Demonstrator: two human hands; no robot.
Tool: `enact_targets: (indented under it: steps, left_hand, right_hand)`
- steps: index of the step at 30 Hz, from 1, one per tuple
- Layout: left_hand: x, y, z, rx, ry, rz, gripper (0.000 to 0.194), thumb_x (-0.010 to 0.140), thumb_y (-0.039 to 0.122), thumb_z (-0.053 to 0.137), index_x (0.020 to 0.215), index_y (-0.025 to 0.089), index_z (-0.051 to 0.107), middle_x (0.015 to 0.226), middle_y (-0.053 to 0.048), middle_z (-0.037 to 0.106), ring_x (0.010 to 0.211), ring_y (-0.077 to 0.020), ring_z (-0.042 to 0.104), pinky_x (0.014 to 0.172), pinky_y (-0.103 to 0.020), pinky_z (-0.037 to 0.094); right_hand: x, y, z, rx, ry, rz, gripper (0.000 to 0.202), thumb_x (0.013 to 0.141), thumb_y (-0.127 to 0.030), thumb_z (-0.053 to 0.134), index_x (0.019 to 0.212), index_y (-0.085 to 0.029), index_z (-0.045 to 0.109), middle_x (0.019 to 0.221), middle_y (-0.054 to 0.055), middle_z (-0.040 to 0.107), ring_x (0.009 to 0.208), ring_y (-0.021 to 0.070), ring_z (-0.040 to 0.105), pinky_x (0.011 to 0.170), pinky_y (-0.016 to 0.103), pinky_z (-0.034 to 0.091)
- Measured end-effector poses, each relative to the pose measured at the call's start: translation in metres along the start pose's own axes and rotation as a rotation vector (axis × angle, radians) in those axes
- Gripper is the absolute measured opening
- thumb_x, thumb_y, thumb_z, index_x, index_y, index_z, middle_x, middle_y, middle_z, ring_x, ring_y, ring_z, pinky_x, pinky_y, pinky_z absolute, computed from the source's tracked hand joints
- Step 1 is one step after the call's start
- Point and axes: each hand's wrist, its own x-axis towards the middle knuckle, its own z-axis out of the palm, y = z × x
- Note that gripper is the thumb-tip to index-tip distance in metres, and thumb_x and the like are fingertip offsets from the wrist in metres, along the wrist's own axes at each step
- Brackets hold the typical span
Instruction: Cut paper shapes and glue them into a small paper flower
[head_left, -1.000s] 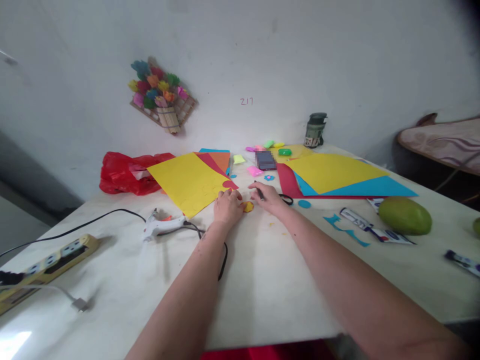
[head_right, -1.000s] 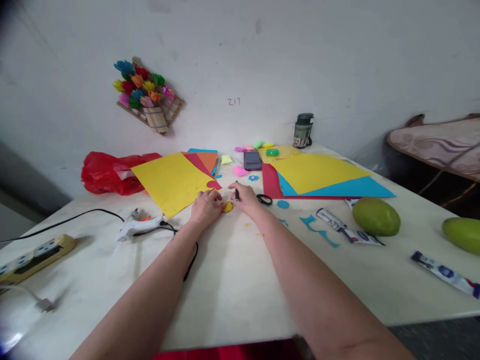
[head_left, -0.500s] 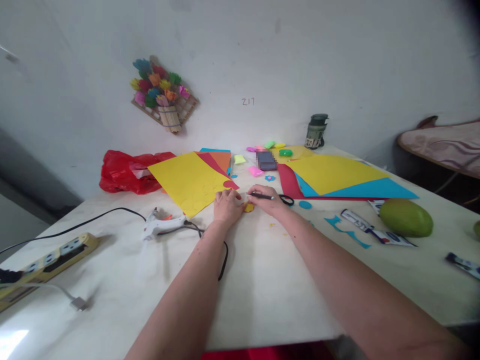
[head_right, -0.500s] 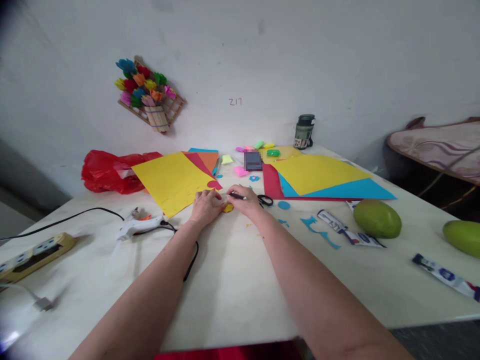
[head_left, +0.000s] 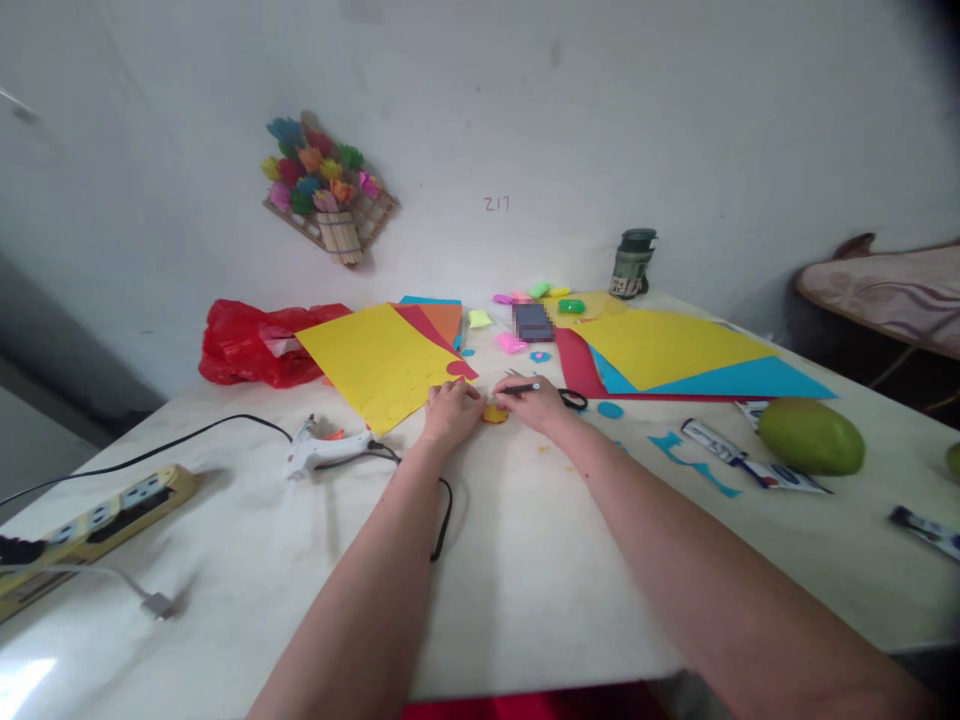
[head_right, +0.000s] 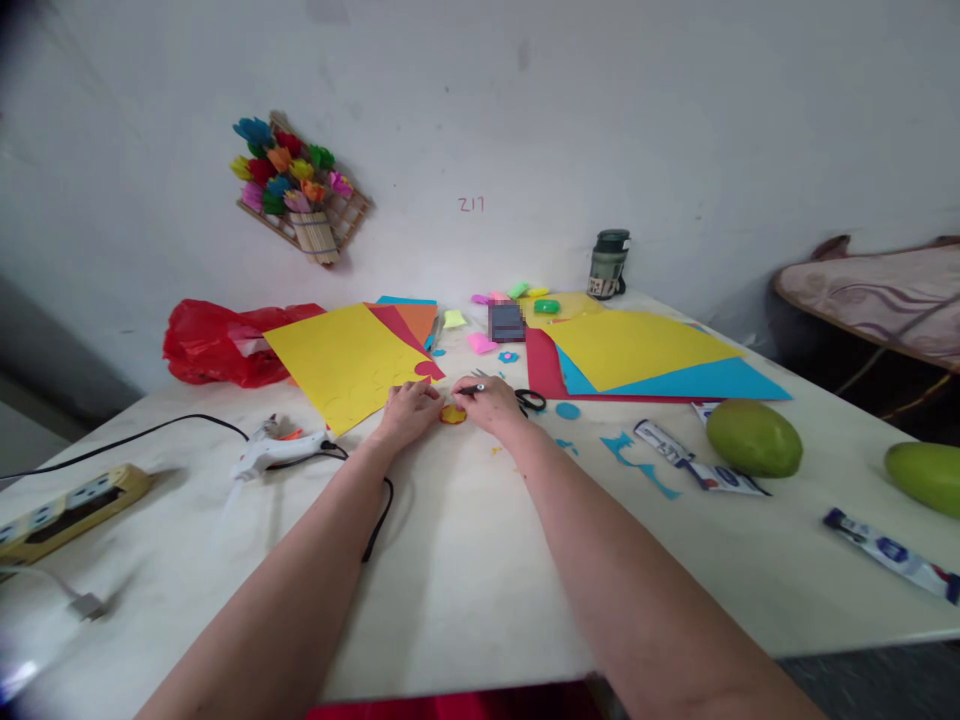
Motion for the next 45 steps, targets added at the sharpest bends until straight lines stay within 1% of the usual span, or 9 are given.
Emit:
enact_targets:
  steps: [5,8,14,17,19,24,28,34,45]
  left_hand:
    - [-0.002,-0.005,-0.002,-0.032,-0.002,0.149,0.037,0.067,0.049,0.057,0.095,0.026,0.061,0.108,-0.004,0.054,0.109,-0.0220,0.040,0.094,-0.034,0.028]
    - [-0.003,-0.005,0.001,0.000,-0.001,0.183,0.036,0.067,0.048,0.057,0.096,0.027,0.062,0.108,-0.004,0.054,0.107,-0.0221,0.040,0.093,-0.035,0.029]
    - [-0.001,-0.006,0.004,0.038,-0.014,0.187,0.033,0.069,0.048,0.055,0.094,0.029,0.063,0.107,-0.003,0.054,0.105,-0.0223,0.041,0.092,-0.036,0.030]
    - [-0.001,-0.007,0.004,0.041,-0.002,0.196,0.032,0.069,0.047,0.055,0.094,0.029,0.063,0.107,-0.003,0.054,0.104,-0.0226,0.041,0.091,-0.036,0.030]
    - [-0.001,-0.007,0.004,0.038,-0.001,0.203,0.031,0.069,0.046,0.056,0.094,0.030,0.063,0.108,-0.003,0.054,0.104,-0.0229,0.041,0.091,-0.036,0.031]
    - [-0.001,-0.007,0.003,0.037,-0.010,0.182,0.031,0.068,0.045,0.056,0.095,0.030,0.063,0.107,-0.003,0.054,0.105,-0.0247,0.040,0.090,-0.037,0.032]
    - [0.000,-0.007,0.005,0.041,-0.010,0.183,0.031,0.069,0.046,0.056,0.094,0.030,0.063,0.105,-0.003,0.055,0.103,-0.0239,0.042,0.090,-0.037,0.032]
    - [0.001,-0.009,0.006,0.038,0.004,0.173,0.030,0.067,0.047,0.057,0.092,0.030,0.064,0.104,-0.002,0.055,0.103,-0.0239,0.042,0.089,-0.036,0.032]
    - [0.001,-0.005,0.003,0.041,-0.028,0.126,0.031,0.067,0.047,0.057,0.093,0.030,0.063,0.107,-0.002,0.054,0.106,-0.0243,0.040,0.090,-0.036,0.031]
  right_hand:
    - [0.000,-0.001,-0.001,-0.100,0.005,-0.069,0.015,0.075,-0.023,0.050,0.079,-0.025,0.065,0.077,-0.001,0.067,0.076,0.0147,0.059,0.067,0.024,0.043]
    - [-0.001,0.000,0.000,-0.083,0.028,-0.085,0.016,0.075,-0.023,0.050,0.080,-0.024,0.065,0.079,0.000,0.066,0.077,0.0149,0.060,0.067,0.024,0.043]
    - [-0.001,0.006,0.006,-0.014,0.043,-0.051,0.015,0.075,-0.023,0.050,0.079,-0.025,0.064,0.079,-0.002,0.066,0.078,0.0148,0.060,0.068,0.025,0.044]
    - [-0.002,0.009,0.007,0.049,0.083,-0.042,0.017,0.077,-0.024,0.048,0.084,-0.025,0.063,0.074,-0.002,0.065,0.073,0.0141,0.060,0.068,0.025,0.045]
    - [-0.003,0.010,0.005,0.064,0.102,-0.069,0.019,0.078,-0.024,0.046,0.088,-0.024,0.063,0.073,-0.001,0.065,0.072,0.0140,0.060,0.068,0.025,0.044]
    - [-0.003,0.011,-0.007,-0.036,-0.010,-0.212,0.021,0.076,-0.022,0.049,0.091,-0.021,0.064,0.081,0.001,0.066,0.071,0.0138,0.059,0.064,0.023,0.042]
    - [-0.001,0.016,-0.010,-0.033,-0.057,-0.261,0.022,0.074,-0.017,0.050,0.090,-0.019,0.064,0.080,0.002,0.066,0.069,0.0128,0.059,0.062,0.022,0.042]
    - [0.000,0.022,-0.007,-0.007,-0.074,-0.247,0.025,0.074,-0.015,0.048,0.094,-0.020,0.061,0.083,0.002,0.067,0.074,0.0139,0.060,0.066,0.024,0.044]
    - [0.000,0.021,-0.008,0.001,-0.094,-0.225,0.025,0.074,-0.015,0.048,0.096,-0.021,0.060,0.084,0.002,0.066,0.076,0.0142,0.060,0.067,0.025,0.044]
